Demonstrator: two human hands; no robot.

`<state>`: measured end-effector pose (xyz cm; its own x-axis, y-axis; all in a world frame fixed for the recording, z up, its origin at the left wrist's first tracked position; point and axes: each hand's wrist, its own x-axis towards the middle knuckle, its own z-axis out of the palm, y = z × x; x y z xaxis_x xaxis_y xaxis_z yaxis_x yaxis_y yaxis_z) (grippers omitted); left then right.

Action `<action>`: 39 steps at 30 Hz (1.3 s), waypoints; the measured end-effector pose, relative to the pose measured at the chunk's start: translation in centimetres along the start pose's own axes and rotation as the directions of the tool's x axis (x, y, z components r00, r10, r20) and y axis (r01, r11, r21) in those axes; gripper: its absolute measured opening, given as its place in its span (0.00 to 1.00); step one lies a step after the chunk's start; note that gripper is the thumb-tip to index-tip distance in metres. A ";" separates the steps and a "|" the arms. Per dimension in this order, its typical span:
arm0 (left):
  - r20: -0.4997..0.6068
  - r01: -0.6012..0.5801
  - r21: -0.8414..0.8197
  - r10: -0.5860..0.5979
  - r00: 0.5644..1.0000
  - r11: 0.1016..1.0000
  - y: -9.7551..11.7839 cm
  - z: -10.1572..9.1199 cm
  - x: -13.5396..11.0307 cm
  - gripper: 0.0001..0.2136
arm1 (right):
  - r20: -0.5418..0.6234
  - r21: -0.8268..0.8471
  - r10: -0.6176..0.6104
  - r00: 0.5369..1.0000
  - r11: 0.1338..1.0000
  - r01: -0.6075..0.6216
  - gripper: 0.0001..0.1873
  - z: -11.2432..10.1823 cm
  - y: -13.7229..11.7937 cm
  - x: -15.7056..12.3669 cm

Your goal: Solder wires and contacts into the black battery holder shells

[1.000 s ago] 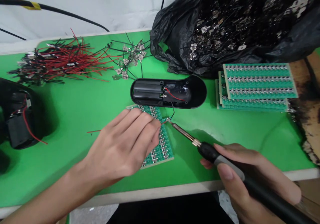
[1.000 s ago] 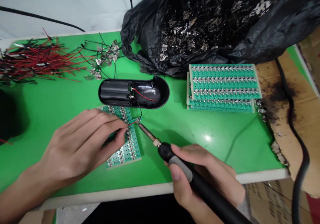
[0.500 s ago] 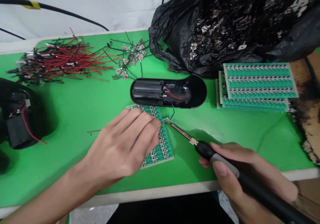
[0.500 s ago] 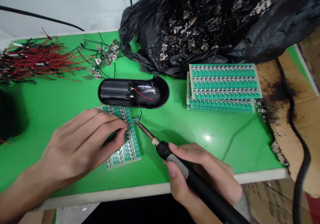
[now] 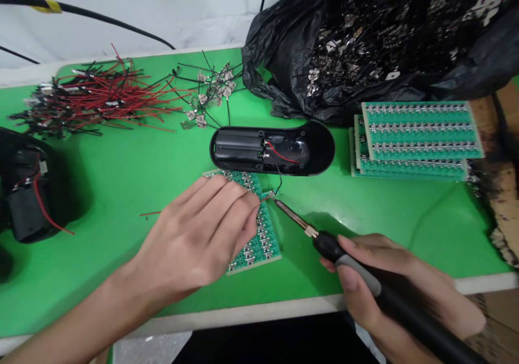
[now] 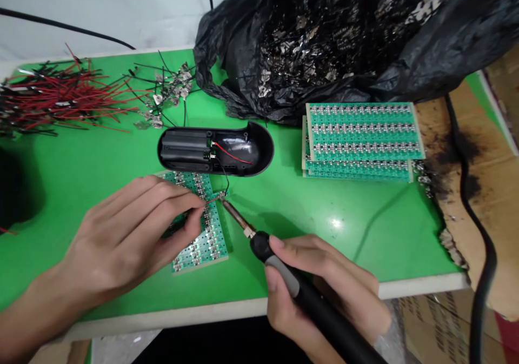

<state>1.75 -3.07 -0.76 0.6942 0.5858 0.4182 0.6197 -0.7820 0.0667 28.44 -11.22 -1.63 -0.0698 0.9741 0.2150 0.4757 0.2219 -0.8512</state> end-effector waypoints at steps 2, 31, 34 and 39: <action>0.003 0.010 -0.017 -0.010 1.000 1.000 0.1 0.1 0.0 0.05 | -0.009 -0.012 -0.037 0.999 0.999 0.037 0.15 0.1 -0.1 0.3; 0.033 -0.058 -0.048 0.060 0.998 0.997 -0.9 -0.7 -0.8 0.08 | -0.023 0.042 -0.010 1.000 0.999 0.011 0.17 0.1 -0.5 0.4; 0.045 -0.087 -0.038 0.089 0.995 0.995 -0.9 -0.8 -0.6 0.09 | -0.009 0.036 -0.040 0.999 0.999 0.040 0.19 0.0 -0.4 0.5; 0.054 -0.107 -0.021 0.108 0.993 0.994 -0.8 -0.9 -0.3 0.09 | -0.039 0.055 -0.018 0.999 0.998 0.020 0.19 0.3 -0.4 0.9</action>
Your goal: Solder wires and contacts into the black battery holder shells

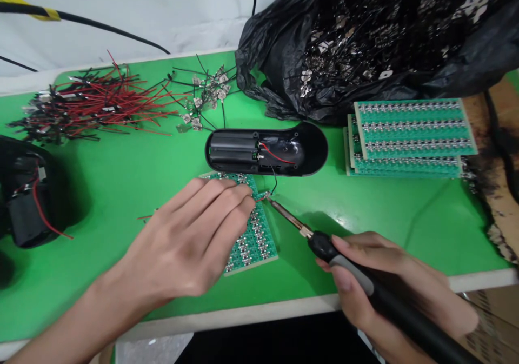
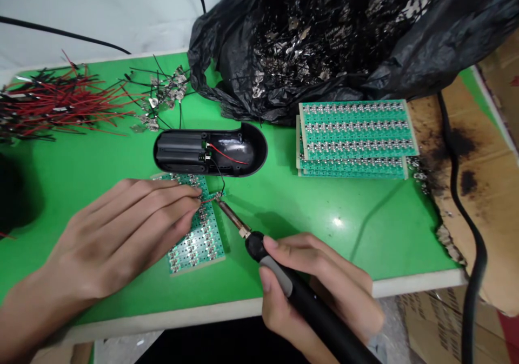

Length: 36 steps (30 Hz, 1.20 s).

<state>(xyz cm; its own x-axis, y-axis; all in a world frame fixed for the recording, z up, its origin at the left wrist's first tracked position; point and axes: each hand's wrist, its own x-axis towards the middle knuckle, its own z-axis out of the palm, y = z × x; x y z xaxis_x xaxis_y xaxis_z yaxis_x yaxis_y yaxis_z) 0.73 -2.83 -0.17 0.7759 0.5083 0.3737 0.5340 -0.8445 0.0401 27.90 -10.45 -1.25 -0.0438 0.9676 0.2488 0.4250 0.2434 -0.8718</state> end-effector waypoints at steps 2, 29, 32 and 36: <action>0.004 0.008 -0.001 -0.008 1.000 1.000 0.1 -0.3 0.0 0.08 | -0.032 0.003 0.002 0.999 1.000 -0.002 0.17 0.2 -0.2 0.3; 0.059 -0.126 0.109 0.120 0.991 0.986 0.4 -0.9 0.2 0.13 | -0.026 0.008 -0.017 1.000 1.000 0.017 0.18 0.1 -0.2 0.2; 0.053 -0.136 0.114 0.130 0.990 0.984 0.4 -1.0 0.3 0.13 | -0.011 -0.011 -0.020 1.000 1.000 0.020 0.18 0.0 -0.4 0.3; 0.066 -0.138 0.110 0.131 0.989 0.984 0.6 -1.1 0.4 0.11 | -0.032 -0.016 -0.008 0.999 1.000 0.008 0.17 0.0 -0.5 0.4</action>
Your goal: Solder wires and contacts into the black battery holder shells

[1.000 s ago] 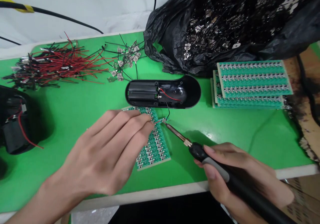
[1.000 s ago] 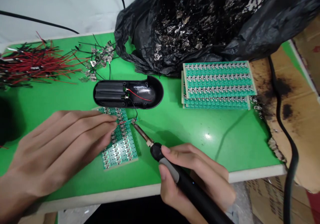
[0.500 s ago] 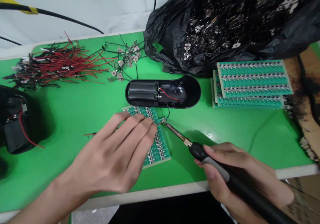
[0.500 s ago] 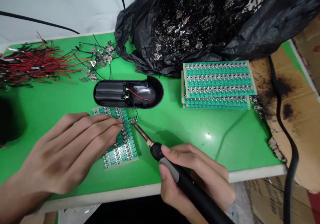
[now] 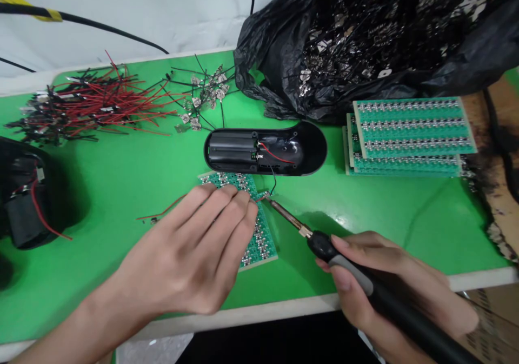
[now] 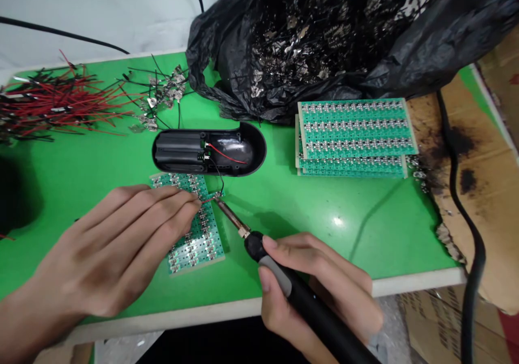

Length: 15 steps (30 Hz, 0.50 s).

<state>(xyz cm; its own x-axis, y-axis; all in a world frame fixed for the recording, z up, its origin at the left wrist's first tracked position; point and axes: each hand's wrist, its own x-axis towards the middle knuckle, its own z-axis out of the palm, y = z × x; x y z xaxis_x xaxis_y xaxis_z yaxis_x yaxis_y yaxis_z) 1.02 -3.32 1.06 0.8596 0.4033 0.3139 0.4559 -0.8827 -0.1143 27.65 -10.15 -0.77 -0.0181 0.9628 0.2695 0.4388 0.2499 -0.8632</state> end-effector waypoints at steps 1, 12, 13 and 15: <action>-0.002 0.004 0.006 -0.004 1.000 1.000 0.0 0.0 0.0 0.11 | 0.005 0.003 0.010 1.000 1.000 -0.010 0.17 0.0 0.0 0.0; 0.005 0.004 0.031 -0.004 1.000 1.000 0.1 0.0 0.3 0.12 | 0.021 0.006 0.001 1.000 1.000 -0.001 0.19 -0.2 0.3 -0.3; 0.000 0.005 0.030 -0.005 1.000 1.000 0.1 0.0 0.3 0.12 | 0.014 0.007 -0.005 1.000 1.000 0.005 0.18 -0.1 0.2 -0.2; -0.004 0.001 0.023 0.000 1.000 1.000 0.0 0.0 0.4 0.13 | -0.007 0.004 -0.023 1.000 1.000 0.023 0.17 0.0 0.2 0.0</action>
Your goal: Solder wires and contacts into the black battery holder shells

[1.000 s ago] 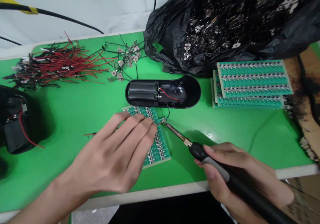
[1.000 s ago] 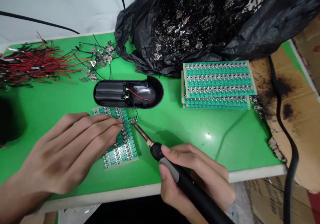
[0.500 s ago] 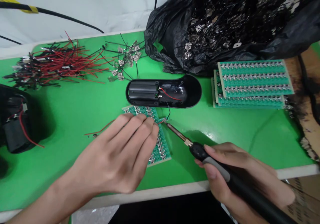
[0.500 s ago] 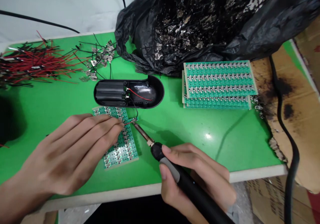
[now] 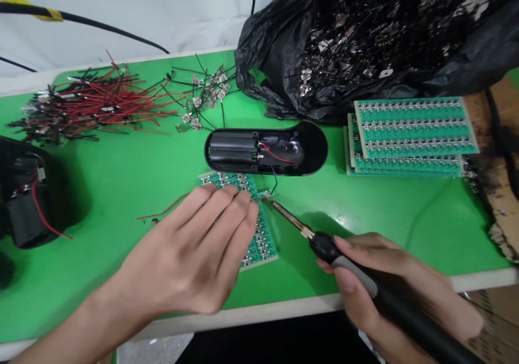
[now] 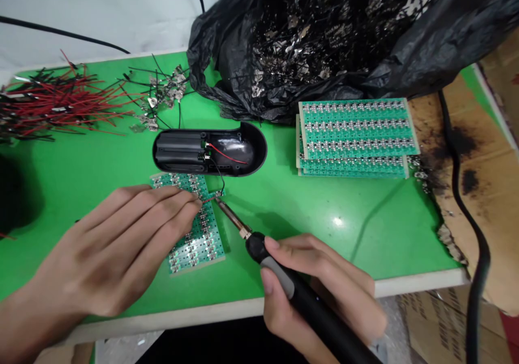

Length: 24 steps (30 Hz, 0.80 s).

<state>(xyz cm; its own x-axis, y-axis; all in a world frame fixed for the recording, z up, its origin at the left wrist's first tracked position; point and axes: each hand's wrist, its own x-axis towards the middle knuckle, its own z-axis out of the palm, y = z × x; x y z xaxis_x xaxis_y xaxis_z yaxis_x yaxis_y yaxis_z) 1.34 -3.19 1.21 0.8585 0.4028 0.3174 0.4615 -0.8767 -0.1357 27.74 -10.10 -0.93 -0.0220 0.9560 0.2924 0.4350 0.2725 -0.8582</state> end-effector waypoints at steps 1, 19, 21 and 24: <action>-0.003 -0.002 -0.004 0.002 1.000 1.000 0.0 0.0 0.0 0.13 | -0.006 -0.005 -0.008 1.000 1.000 0.008 0.16 0.1 0.0 0.1; 0.008 0.002 -0.009 -0.002 1.000 1.000 -0.1 0.1 -0.2 0.11 | 0.076 -0.011 -0.004 0.997 1.000 0.005 0.17 -0.5 0.7 -1.2; 0.015 -0.009 -0.010 0.009 1.000 1.000 -0.2 0.1 -0.2 0.11 | 0.076 -0.007 -0.010 0.997 1.000 0.010 0.18 -0.6 0.8 -1.2; 0.011 -0.014 0.001 0.014 1.000 1.000 -0.3 0.0 -0.2 0.11 | 0.069 -0.011 -0.022 0.997 1.000 0.023 0.18 -0.5 0.8 -1.1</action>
<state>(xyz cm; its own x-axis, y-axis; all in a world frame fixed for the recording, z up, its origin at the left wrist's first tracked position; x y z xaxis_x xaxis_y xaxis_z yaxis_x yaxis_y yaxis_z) 1.04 -3.05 1.15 0.8675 0.3932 0.3048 0.4494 -0.8821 -0.1411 28.60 -10.95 -1.71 -0.0942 0.9550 0.2814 0.4441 0.2933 -0.8466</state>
